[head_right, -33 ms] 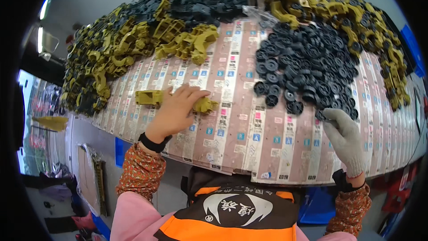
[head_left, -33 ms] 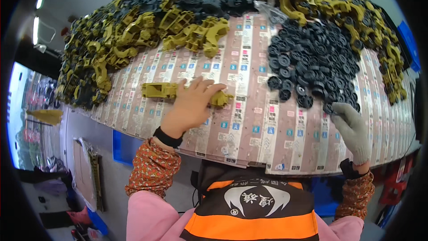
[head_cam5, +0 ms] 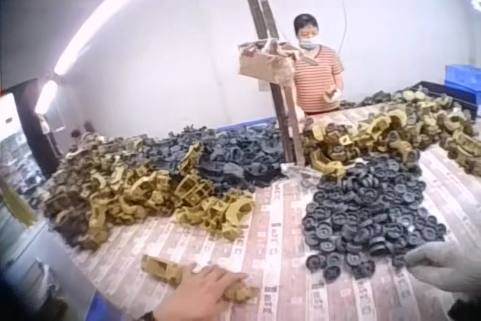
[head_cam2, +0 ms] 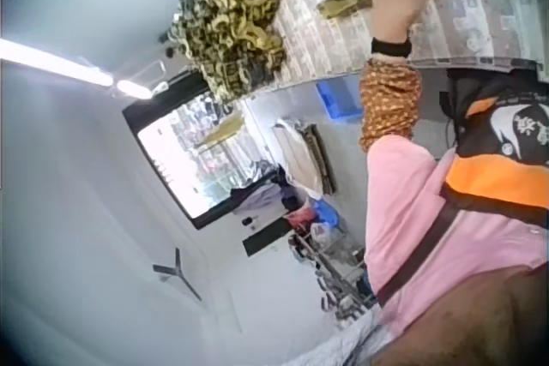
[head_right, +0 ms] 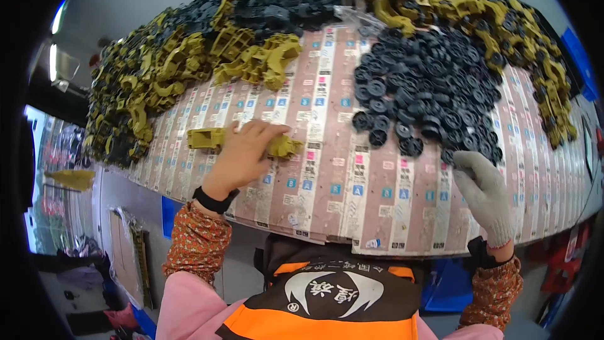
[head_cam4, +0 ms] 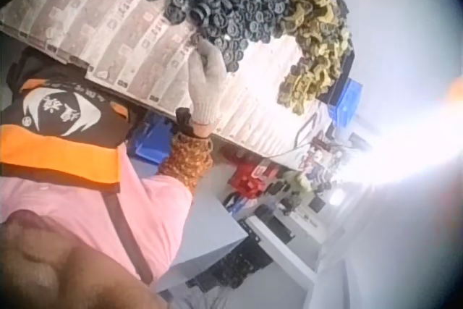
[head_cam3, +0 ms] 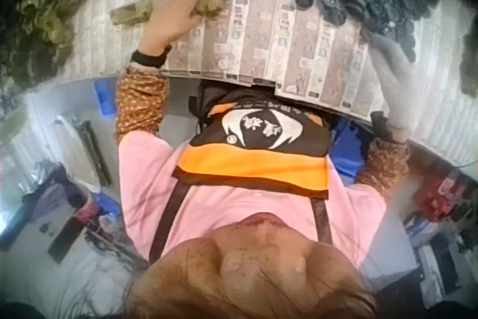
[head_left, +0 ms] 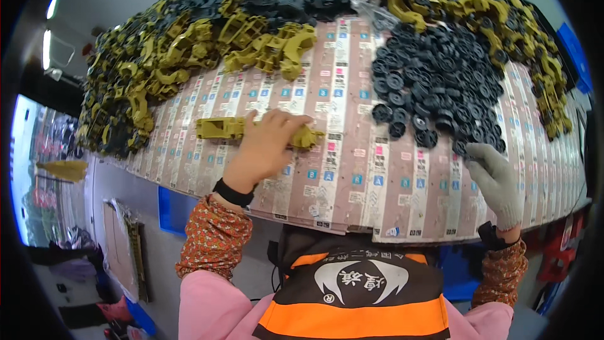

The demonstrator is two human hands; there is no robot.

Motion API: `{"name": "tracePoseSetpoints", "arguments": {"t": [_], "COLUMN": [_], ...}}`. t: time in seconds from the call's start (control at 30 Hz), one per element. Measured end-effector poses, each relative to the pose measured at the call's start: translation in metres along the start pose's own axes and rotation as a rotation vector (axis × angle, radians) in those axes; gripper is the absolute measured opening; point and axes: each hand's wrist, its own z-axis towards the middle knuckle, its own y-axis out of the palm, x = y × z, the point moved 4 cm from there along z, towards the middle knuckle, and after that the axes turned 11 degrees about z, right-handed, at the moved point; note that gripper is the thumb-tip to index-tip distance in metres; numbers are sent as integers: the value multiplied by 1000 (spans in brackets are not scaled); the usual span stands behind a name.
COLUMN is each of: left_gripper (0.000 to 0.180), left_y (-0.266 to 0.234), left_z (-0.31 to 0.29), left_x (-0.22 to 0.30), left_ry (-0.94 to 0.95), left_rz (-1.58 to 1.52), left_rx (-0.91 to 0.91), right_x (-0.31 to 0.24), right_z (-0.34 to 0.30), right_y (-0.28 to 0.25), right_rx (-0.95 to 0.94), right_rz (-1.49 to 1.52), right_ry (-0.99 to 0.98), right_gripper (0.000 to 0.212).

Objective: The person assembles small yellow plastic toy trucks by inserting black wheels into the chassis. They pick up a truck body, insert wheels one by one, and place the completed unit on the table. The process is repeated for multiple units throughout the clip.

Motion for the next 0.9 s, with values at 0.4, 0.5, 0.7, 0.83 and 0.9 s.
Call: {"name": "tracePoseSetpoints", "arguments": {"t": [0.4,0.5,0.7,0.83,0.9], "left_gripper": [55,66,73,70,70], "left_y": [-4,3,35,44,43], "left_z": [-10,-15,-32,-41,-43], "left_x": [47,79,118,134,145], "left_ry": [-141,-132,-155,-159,-160], "left_rz": [-1874,-2069,-2059,-2094,-2086], "left_rx": [89,-3,-120,-251,-225], "right_x": [-12,-8,-5,-6,-17], "right_z": [13,37,47,26,7], "right_y": [40,61,83,86,90], "right_rx": [100,117,50,94,28], "right_rz": [-415,-584,-671,-657,-370], "right_ry": [-289,-250,-285,-322,-265], "right_gripper": [18,18,18,16,20]}}
